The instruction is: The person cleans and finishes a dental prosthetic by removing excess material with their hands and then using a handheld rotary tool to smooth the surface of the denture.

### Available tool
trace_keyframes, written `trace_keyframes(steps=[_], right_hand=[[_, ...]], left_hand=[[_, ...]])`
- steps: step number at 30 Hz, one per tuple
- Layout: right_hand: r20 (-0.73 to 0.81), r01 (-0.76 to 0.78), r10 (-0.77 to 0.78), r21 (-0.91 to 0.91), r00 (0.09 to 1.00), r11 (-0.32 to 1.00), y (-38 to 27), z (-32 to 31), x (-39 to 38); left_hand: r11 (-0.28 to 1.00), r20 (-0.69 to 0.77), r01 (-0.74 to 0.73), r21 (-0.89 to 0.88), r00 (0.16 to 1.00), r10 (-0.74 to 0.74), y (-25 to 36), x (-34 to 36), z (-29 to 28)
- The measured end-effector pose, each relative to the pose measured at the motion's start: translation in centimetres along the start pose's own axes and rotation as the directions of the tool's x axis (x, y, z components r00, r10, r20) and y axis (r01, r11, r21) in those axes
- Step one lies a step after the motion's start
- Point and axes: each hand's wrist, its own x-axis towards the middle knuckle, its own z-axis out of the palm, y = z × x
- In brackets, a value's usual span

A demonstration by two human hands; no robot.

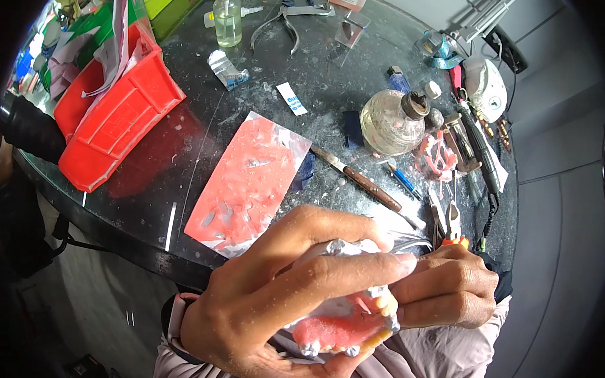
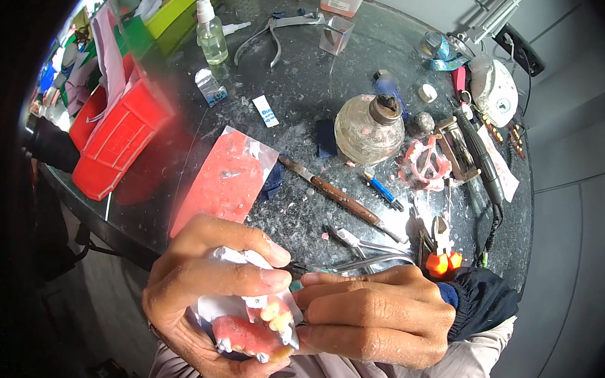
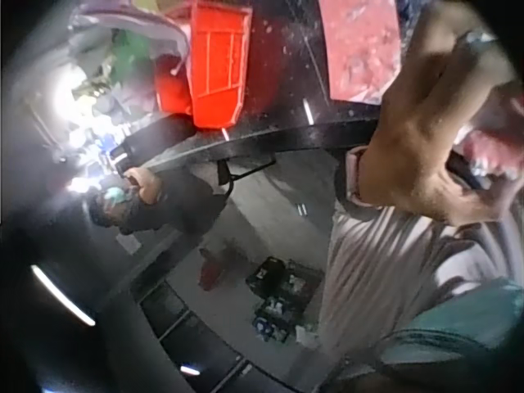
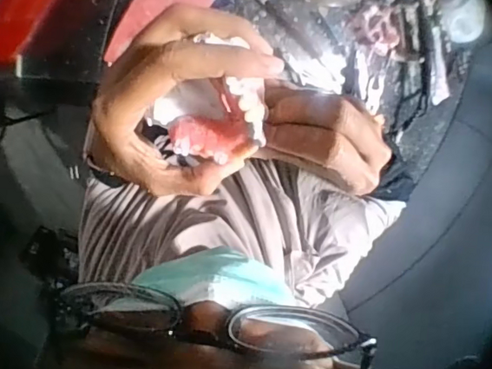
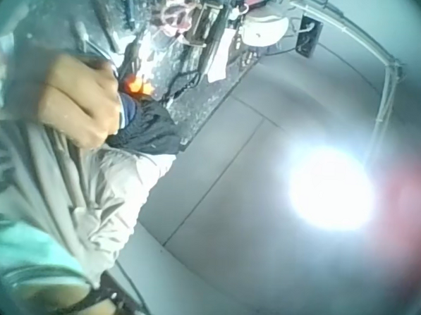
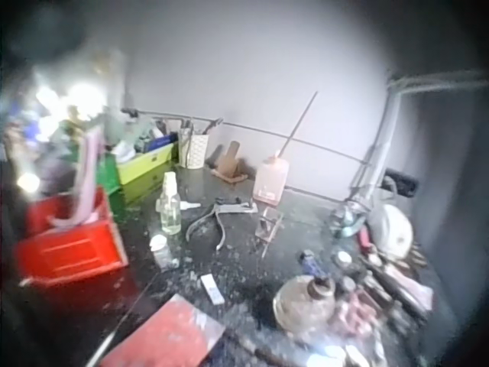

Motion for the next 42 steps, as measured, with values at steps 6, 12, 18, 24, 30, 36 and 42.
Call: trace_keyframes(steps=[6, 12, 18, 24, 30, 36, 42], right_hand=[[-0.001, -0.027, 0.027, 0.04, 1.0, 0.999, -0.4, 0.0, 0.1], [-0.006, -0.013, 0.013, 0.067, 1.0, 0.998, 0.2, 0.2, -0.2], [-0.034, -0.013, 0.013, 0.008, 0.999, 1.0, -0.3, 0.2, 0.2], [-0.071, -0.021, 0.019, -0.031, 0.997, 0.999, -0.5, 0.4, 0.4], [-0.021, 0.027, -0.028, -0.042, 0.999, 0.999, -0.1, 0.1, 0.3], [-0.014, 0.054, -0.054, -0.017, 0.998, 0.998, 0.4, 0.2, 0.0], [-0.056, 0.039, -0.04, -0.019, 0.998, 0.999, 0.1, 0.4, -0.1]], left_hand=[[0.948, -0.143, 0.302, -0.098, 0.939, -0.314, 3.4, 1.6, 1.2], [0.937, -0.142, 0.318, -0.143, 0.93, -0.338, 3.1, 1.2, 1.3], [0.943, -0.141, 0.295, -0.156, 0.938, -0.317, 3.0, 1.2, 1.5], [0.959, -0.172, 0.226, -0.168, 0.952, -0.254, 2.7, 0.5, 1.8], [0.961, -0.156, 0.225, -0.158, 0.956, -0.249, 2.8, -0.2, 1.6], [0.952, -0.196, 0.196, -0.233, 0.95, -0.244, 2.5, -0.6, 2.2], [0.965, -0.171, 0.185, -0.187, 0.961, -0.218, 2.2, 0.0, 2.2]])
